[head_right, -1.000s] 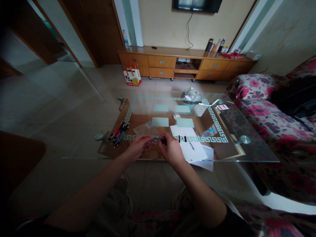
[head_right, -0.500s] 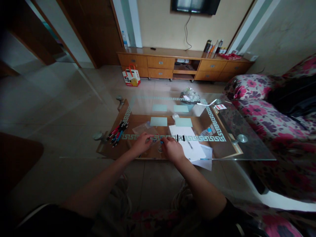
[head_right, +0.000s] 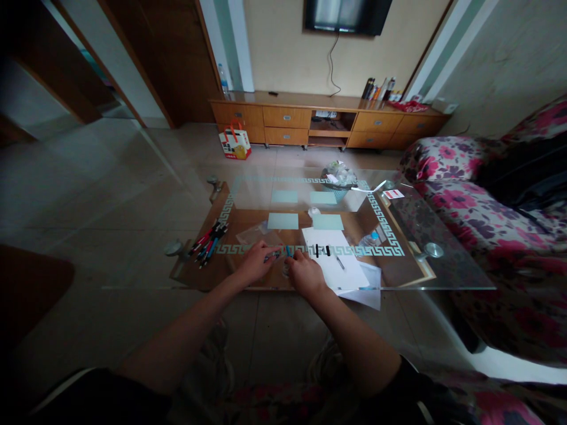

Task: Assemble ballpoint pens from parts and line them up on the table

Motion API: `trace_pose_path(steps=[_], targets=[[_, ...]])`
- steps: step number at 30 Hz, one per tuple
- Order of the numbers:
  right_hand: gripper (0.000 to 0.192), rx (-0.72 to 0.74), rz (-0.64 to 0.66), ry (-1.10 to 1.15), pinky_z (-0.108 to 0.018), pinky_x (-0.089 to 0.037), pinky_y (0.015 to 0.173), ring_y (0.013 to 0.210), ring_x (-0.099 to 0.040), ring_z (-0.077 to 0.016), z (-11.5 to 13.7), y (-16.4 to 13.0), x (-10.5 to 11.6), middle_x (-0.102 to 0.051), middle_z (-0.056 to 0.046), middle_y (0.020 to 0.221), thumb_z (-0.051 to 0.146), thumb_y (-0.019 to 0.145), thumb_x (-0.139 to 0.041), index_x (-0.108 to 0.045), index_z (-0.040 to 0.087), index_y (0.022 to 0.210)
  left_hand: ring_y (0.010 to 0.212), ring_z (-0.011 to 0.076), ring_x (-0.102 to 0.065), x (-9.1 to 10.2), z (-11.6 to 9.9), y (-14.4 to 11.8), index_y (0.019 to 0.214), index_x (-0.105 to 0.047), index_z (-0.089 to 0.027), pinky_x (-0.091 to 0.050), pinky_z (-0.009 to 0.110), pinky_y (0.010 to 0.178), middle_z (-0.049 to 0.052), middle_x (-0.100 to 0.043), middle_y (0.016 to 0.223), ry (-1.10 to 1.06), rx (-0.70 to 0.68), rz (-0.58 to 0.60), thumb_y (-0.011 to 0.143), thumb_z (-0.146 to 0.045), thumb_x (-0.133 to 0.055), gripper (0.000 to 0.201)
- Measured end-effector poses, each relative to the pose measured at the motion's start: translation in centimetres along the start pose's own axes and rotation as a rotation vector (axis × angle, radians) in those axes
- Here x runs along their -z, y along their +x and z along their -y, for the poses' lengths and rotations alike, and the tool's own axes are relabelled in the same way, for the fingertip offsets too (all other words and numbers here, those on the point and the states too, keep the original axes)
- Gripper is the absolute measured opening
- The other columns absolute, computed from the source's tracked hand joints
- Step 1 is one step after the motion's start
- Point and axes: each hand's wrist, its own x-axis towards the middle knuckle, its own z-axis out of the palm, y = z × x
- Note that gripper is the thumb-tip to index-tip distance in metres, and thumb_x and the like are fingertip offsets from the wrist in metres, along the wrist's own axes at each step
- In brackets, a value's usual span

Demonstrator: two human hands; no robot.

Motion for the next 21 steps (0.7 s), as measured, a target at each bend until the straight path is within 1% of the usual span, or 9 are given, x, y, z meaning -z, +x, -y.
trace_pose_path(steps=[5,9,13,16,21], targets=[[0.028,-0.009,0.020,0.000,-0.028,-0.049,0.082,0.105,-0.059,-0.0219,0.0,0.0,0.0,-0.060,-0.008,0.115,0.022,0.094,-0.050,-0.065,0.026,0.117,0.102,0.0237,-0.055,-0.1,-0.2,-0.3,0.129,-0.065,-0.031,-0.044,0.034,0.089,0.008,-0.057,0.105,0.178,0.001,0.031,0.095,-0.029,-0.050,0.037],[0.029,-0.002,0.038,0.022,-0.027,-0.047,0.085,0.107,-0.059,-0.0212,0.0,-0.3,0.1,-0.060,-0.008,0.116,0.023,0.095,-0.051,-0.064,0.027,0.120,0.109,0.0239,-0.056,-0.1,-0.2,-0.6,0.136,-0.058,-0.031,-0.044,0.035,0.093,0.008,-0.058,0.111,0.212,-0.008,0.042,0.096,-0.029,-0.048,0.041],[0.028,0.003,0.034,0.040,-0.026,-0.046,0.083,0.108,-0.059,-0.0206,0.0,-0.7,0.2,-0.060,-0.007,0.116,0.025,0.094,-0.053,-0.064,0.027,0.120,0.118,0.0252,-0.054,-0.1,-0.3,-1.1,0.141,-0.049,-0.025,-0.042,0.037,0.099,0.011,-0.058,0.122,0.210,-0.013,0.018,0.095,-0.029,-0.052,0.047],[0.030,-0.002,0.014,0.064,-0.026,-0.045,0.083,0.107,-0.060,-0.0200,0.0,-1.1,0.3,-0.061,-0.006,0.116,0.026,0.094,-0.054,-0.064,0.028,0.122,0.121,0.0269,-0.053,0.1,-0.8,-1.7,0.142,-0.044,-0.020,-0.042,0.039,0.100,0.013,-0.056,0.130,0.233,-0.024,0.005,0.092,-0.029,-0.056,0.052],[0.030,-0.008,-0.003,0.084,-0.026,-0.045,0.081,0.106,-0.060,-0.0204,0.0,-1.6,0.3,-0.063,-0.006,0.114,0.025,0.092,-0.055,-0.064,0.029,0.121,0.118,0.0304,-0.056,0.8,-1.7,-3.1,0.142,-0.042,-0.020,-0.043,0.044,0.099,0.014,-0.057,0.132,0.349,-0.080,0.038,0.091,-0.030,-0.056,0.053]])
